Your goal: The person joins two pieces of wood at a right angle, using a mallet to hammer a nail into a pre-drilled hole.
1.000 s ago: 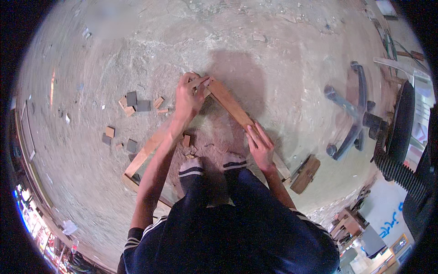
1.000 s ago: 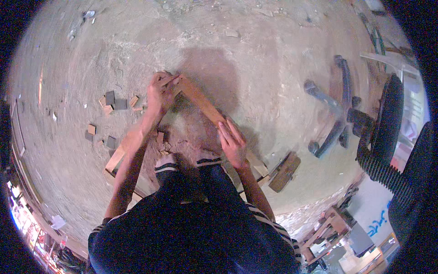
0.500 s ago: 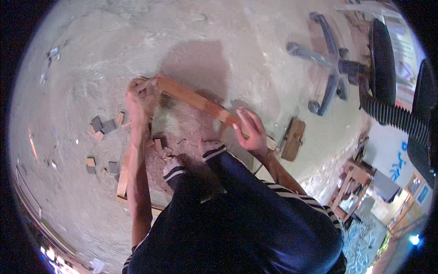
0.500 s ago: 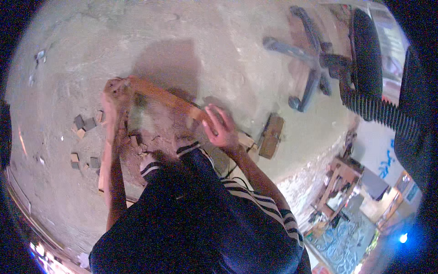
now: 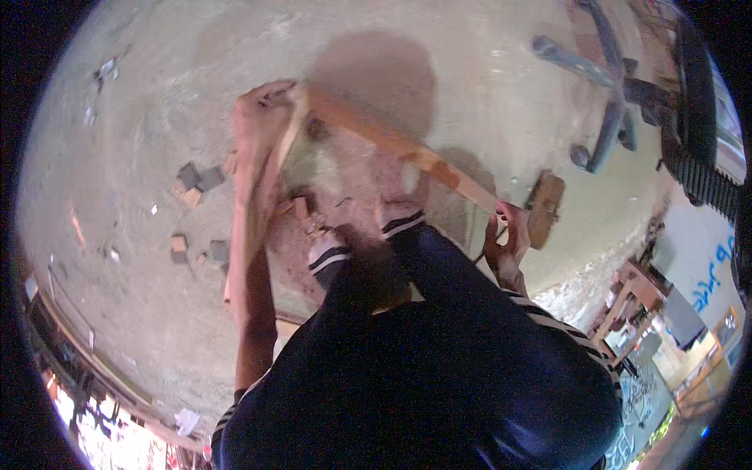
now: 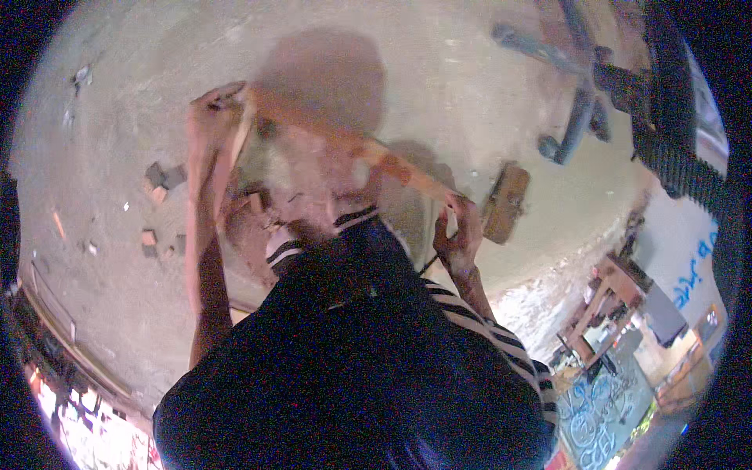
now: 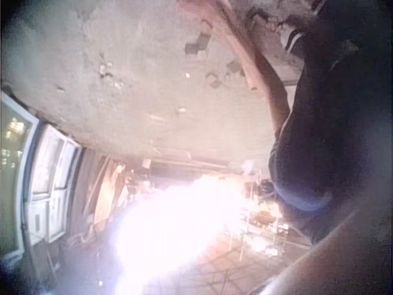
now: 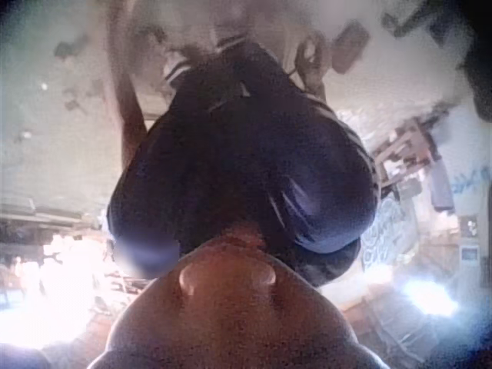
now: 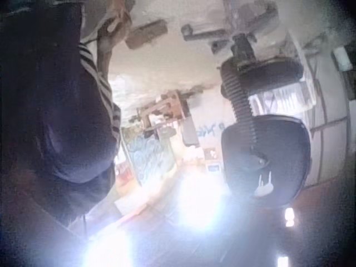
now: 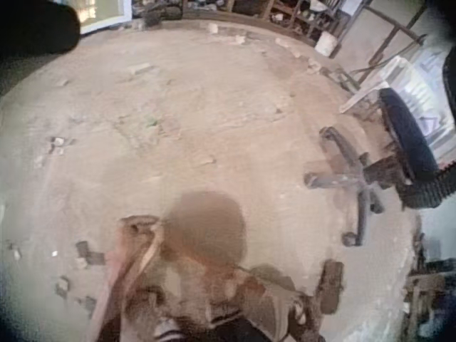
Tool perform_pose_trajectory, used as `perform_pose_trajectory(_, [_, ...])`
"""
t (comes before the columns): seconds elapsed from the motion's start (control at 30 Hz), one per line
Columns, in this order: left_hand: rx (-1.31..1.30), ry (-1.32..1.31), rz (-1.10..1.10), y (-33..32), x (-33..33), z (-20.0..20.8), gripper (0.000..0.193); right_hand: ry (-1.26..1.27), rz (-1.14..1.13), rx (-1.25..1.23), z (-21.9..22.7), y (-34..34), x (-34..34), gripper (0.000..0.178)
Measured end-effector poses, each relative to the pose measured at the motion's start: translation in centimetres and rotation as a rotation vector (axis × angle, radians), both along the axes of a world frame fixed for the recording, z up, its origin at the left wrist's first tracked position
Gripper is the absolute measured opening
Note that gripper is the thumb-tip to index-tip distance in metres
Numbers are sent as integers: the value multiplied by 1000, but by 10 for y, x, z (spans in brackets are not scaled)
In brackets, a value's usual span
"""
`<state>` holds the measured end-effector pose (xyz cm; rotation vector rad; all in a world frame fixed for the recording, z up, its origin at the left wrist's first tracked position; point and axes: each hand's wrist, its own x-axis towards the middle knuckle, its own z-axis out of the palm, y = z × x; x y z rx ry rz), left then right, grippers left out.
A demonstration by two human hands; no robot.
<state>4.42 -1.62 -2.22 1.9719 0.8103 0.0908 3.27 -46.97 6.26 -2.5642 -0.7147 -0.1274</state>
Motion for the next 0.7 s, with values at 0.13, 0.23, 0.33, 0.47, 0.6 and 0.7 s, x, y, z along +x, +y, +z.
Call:
perform_pose_trajectory(0.13, [109, -23, 108, 15, -14, 18, 25, 204, 126, 153, -15, 59, -13, 32])
perform_pose_trajectory(0.23, [51, 1, 118, 9, -13, 28, 21, 282, 129, 128, -9, 75, -10, 33])
perform_pose_trajectory(0.33, [64, -26, 81, 8, -15, 31, 19, 242, 127, 151, -11, 76, -3, 33])
perform_pose_trajectory(0.47, [91, -93, 92, 8, -18, 30, 18, 203, 70, 136, -10, 77, 3, 30])
perform_pose_trajectory(0.6, [90, -112, 129, 0, -17, 37, 27, 193, 73, 141, -11, 72, 8, 25])
perform_pose_trajectory(0.7, [216, -272, 218, 0, -48, 59, 34, 243, 82, 185, -22, 67, 4, 28])
